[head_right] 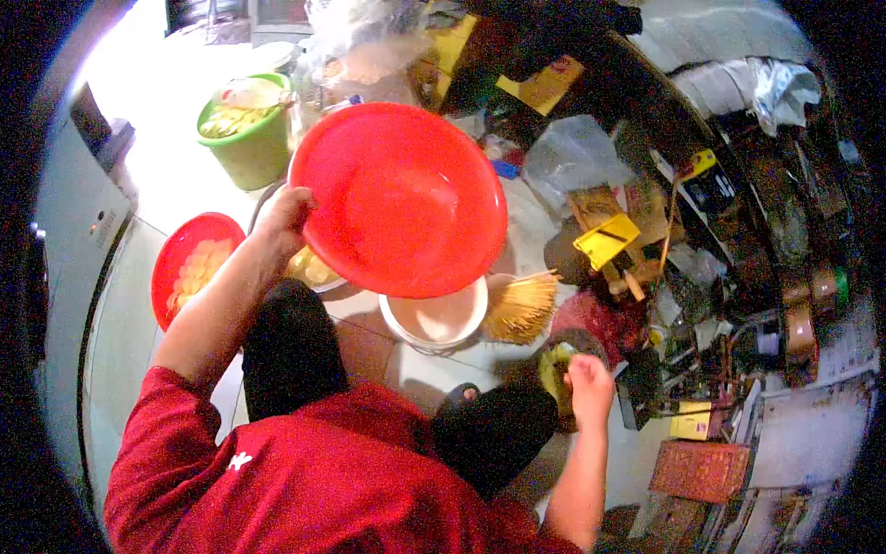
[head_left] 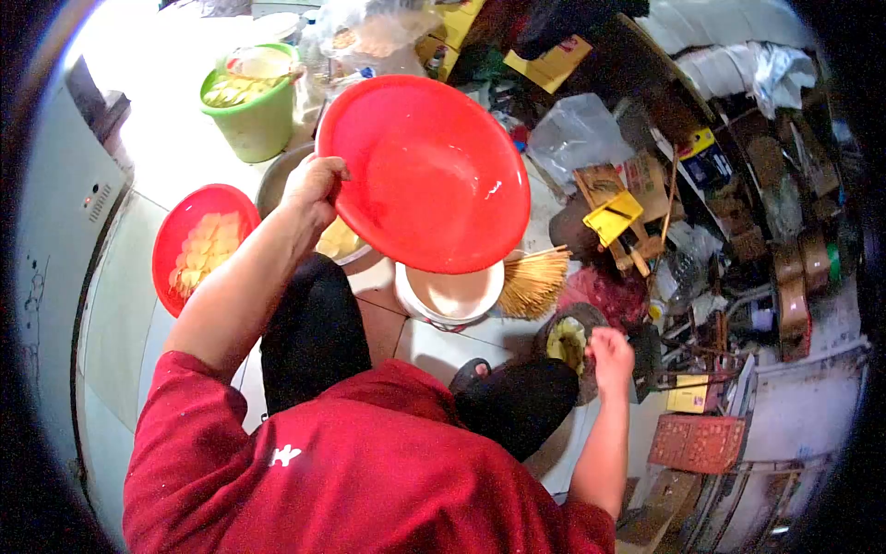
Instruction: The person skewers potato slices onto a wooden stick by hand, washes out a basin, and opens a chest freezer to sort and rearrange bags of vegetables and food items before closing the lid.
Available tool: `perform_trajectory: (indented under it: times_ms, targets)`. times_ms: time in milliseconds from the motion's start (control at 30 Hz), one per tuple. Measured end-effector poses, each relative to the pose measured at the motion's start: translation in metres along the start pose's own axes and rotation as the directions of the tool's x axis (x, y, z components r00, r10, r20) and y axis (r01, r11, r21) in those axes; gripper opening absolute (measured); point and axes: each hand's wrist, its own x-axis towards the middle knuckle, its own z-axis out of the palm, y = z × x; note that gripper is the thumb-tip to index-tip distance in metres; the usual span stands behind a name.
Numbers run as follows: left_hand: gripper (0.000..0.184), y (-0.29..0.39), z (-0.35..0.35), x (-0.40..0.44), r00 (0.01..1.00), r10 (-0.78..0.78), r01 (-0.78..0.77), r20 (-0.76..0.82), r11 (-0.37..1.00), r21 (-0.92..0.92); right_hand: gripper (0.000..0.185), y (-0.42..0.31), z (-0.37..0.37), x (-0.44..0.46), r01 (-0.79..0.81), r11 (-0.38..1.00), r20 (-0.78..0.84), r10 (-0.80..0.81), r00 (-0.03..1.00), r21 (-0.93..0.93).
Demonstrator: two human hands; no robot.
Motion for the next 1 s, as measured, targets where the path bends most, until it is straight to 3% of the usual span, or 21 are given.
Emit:
perform_trajectory:
  times_ms: [100,167,233,300,333,400,433,500,533,600,667,733,767,833,900,967,1000]
  targets:
    - [0.037,0.000,0.032,-0.048,0.999,-0.041,0.040,0.005,0.998,0.038,0.016,-0.076,0.028,0.007,0.163,0.977,0.100,-0.177,0.979,0.134]
    - [0.043,-0.015,0.047,-0.074,0.999,-0.047,0.046,0.020,0.999,0.014,0.019,-0.109,0.053,0.015,0.244,0.970,0.162,-0.238,0.958,-0.017]
    - [0.046,-0.029,0.066,-0.105,0.991,-0.118,0.118,0.057,0.993,0.005,0.023,-0.143,0.073,0.018,0.441,0.887,0.331,-0.380,0.864,-0.133]
    - [0.046,-0.056,0.059,-0.111,0.996,-0.075,0.073,0.040,0.996,0.056,0.024,-0.137,0.094,0.036,0.441,0.822,0.403,-0.290,0.868,-0.359]
    - [0.047,-0.064,0.062,-0.118,0.996,-0.088,0.087,0.012,0.994,0.063,0.024,-0.124,0.101,0.044,0.429,0.825,0.401,-0.275,0.874,-0.368]
    - [0.047,-0.075,0.057,-0.126,0.993,-0.111,0.109,0.037,0.992,0.064,0.016,-0.084,0.114,0.062,0.581,0.617,0.396,-0.425,0.814,-0.531]
    - [0.047,-0.078,0.055,-0.128,0.991,-0.117,0.112,0.063,0.991,0.069,0.016,-0.061,0.120,0.067,0.577,0.617,0.400,-0.417,0.816,-0.535]
    - [0.047,-0.080,0.053,-0.130,0.990,-0.132,0.128,0.054,0.989,0.076,0.018,-0.004,0.138,0.081,0.566,0.277,0.589,0.000,0.808,-0.777]
    - [0.047,-0.083,0.053,-0.131,0.986,-0.135,0.133,0.099,0.991,0.030,0.018,0.051,0.155,0.086,0.391,0.744,0.639,0.062,0.767,-0.541]
    - [0.049,-0.096,0.045,-0.128,0.978,-0.151,0.150,0.144,0.988,0.022,0.015,0.064,0.185,0.065,0.404,0.873,0.753,-0.067,0.655,-0.274]
    - [0.050,-0.101,0.046,-0.128,0.969,-0.209,0.209,0.132,0.978,0.016,0.007,0.007,0.218,0.037,0.423,0.884,0.816,-0.087,0.572,-0.201]
    - [0.050,-0.101,0.049,-0.133,0.949,-0.282,0.285,0.140,0.958,-0.001,0.007,-0.025,0.252,0.043,0.235,0.964,0.788,-0.049,0.614,-0.123]
    - [0.050,-0.105,0.041,-0.131,0.949,-0.284,0.288,0.138,0.958,-0.004,0.011,-0.042,0.262,0.053,0.381,0.905,0.746,-0.118,0.656,-0.191]
    - [0.066,-0.117,0.022,-0.121,0.912,-0.381,0.380,0.153,0.924,0.035,0.010,-0.079,0.256,0.083,0.220,0.972,0.674,-0.105,0.731,-0.087]
    - [0.066,-0.112,0.024,-0.119,0.920,-0.356,0.359,0.165,0.933,0.007,0.009,-0.069,0.251,0.120,0.400,0.916,0.368,-0.378,0.850,0.018]
    - [0.064,-0.110,0.022,-0.117,0.937,-0.317,0.321,0.148,0.947,0.002,0.016,-0.066,0.218,0.142,0.428,0.765,0.368,-0.267,0.890,-0.481]
    - [0.064,-0.104,0.025,-0.118,0.937,-0.316,0.320,0.147,0.947,-0.010,0.020,-0.064,0.201,0.148,0.419,0.619,0.369,-0.215,0.904,-0.664]
